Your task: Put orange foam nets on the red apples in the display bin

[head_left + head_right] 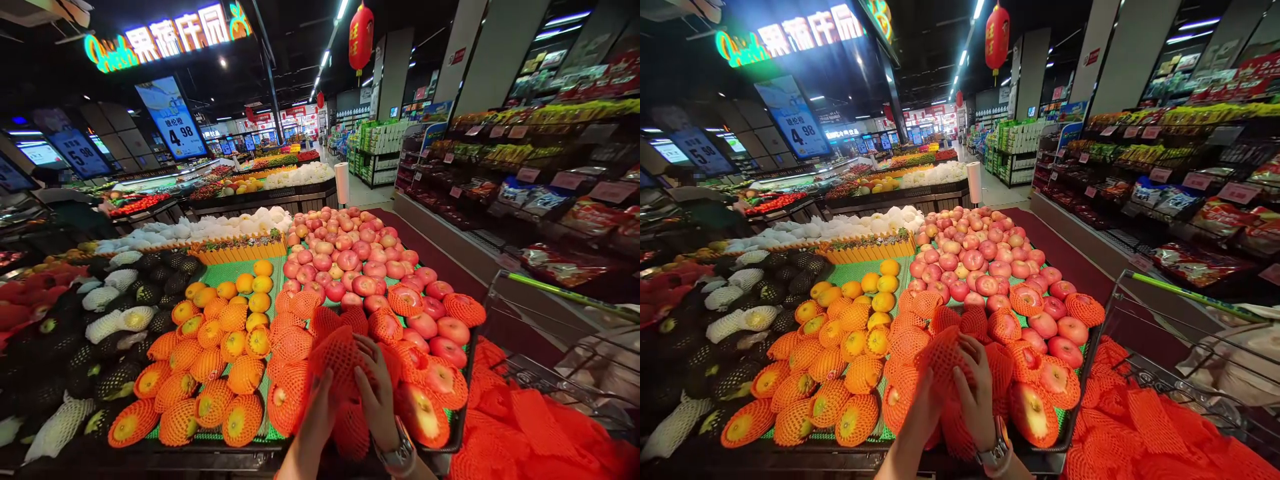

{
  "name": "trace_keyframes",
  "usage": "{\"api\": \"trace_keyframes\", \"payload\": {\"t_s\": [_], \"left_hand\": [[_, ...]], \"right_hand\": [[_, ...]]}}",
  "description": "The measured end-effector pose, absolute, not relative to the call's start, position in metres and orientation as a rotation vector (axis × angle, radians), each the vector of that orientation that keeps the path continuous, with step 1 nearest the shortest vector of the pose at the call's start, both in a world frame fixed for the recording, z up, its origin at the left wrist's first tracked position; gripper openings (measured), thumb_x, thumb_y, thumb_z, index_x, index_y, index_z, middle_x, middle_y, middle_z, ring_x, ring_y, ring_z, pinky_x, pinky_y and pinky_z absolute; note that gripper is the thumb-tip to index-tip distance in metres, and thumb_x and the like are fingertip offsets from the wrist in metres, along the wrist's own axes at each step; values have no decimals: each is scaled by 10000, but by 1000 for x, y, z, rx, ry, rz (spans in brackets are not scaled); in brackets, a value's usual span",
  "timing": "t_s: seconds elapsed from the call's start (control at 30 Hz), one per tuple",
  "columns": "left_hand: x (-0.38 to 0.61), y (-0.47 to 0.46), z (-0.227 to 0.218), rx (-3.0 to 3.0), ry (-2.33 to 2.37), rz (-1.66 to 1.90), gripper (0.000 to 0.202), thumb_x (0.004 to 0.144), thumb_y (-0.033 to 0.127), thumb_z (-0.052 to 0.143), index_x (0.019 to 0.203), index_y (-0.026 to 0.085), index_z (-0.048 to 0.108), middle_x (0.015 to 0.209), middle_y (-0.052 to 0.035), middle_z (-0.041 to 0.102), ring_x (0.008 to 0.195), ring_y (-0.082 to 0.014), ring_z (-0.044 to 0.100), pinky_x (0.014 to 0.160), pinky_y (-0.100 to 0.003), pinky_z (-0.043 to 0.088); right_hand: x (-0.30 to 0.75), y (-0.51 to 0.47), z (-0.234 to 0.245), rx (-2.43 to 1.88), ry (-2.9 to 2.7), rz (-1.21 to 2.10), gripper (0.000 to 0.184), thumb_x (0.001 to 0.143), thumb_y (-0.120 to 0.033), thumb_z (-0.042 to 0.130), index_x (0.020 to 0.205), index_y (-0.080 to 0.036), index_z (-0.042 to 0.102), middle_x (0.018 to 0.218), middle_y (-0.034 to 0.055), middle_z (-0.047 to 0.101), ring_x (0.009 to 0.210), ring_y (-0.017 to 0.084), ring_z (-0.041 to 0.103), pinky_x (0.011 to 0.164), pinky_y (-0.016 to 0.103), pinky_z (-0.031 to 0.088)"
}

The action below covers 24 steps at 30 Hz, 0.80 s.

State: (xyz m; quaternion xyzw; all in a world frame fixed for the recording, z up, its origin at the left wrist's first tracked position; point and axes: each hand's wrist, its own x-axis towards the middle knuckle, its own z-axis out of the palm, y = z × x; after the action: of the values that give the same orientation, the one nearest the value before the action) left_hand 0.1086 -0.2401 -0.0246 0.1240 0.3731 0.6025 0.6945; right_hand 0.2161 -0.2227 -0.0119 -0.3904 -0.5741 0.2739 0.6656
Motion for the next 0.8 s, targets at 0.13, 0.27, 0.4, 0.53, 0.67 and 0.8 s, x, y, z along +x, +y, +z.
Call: {"api": "trace_keyframes", "payload": {"t_s": [0.13,0.27,0.4,0.53,0.67,0.8], "left_hand": [[110,-248,-34,326,1037,1432,696,482,608,937,1004,194,733,1168,-176,752,1232,-418,642,1102,-589,482],[98,-246,-29,519,1043,1481,857,469,466,975,1232,235,661,1356,-140,679,1380,-373,536,1185,-497,424],[95,-248,-28,770,995,1512,1145,505,447,968,1502,310,421,1518,-125,544,1442,-373,465,1179,-501,431],[102,-256,-42,786,986,1407,1013,587,611,889,1455,293,477,1480,-139,564,1435,-382,471,1193,-472,406],[106,-251,-51,719,1072,1401,850,643,570,847,1356,273,494,1435,-148,582,1381,-382,525,1155,-495,440],[97,-232,-39,1041,1221,1516,823,615,424,840,1324,250,461,1384,-145,579,1331,-373,548,1124,-535,453]], "right_hand": [[216,-221,-4,-952,-1236,556,98,943,-300,657,988,-258,733,1343,75,608,1288,272,545,1088,449,459],[219,-219,-15,-822,-1133,855,556,944,-477,634,1452,-317,477,1565,75,452,1426,270,456,1173,509,416],[212,-223,-37,-917,-1055,1060,487,958,-619,519,1280,-281,658,1332,90,671,1252,276,615,1097,492,514],[201,-234,-47,-973,-927,1042,384,993,-558,480,1105,-264,700,1244,98,703,1178,267,644,1074,485,524],[202,-234,-47,-979,-901,1124,401,995,-570,477,1152,-261,679,1310,95,678,1263,276,605,1173,505,438],[222,-215,-44,-938,-998,1210,470,1017,-579,430,1341,-279,594,1464,99,583,1392,291,515,1208,532,388]]}}
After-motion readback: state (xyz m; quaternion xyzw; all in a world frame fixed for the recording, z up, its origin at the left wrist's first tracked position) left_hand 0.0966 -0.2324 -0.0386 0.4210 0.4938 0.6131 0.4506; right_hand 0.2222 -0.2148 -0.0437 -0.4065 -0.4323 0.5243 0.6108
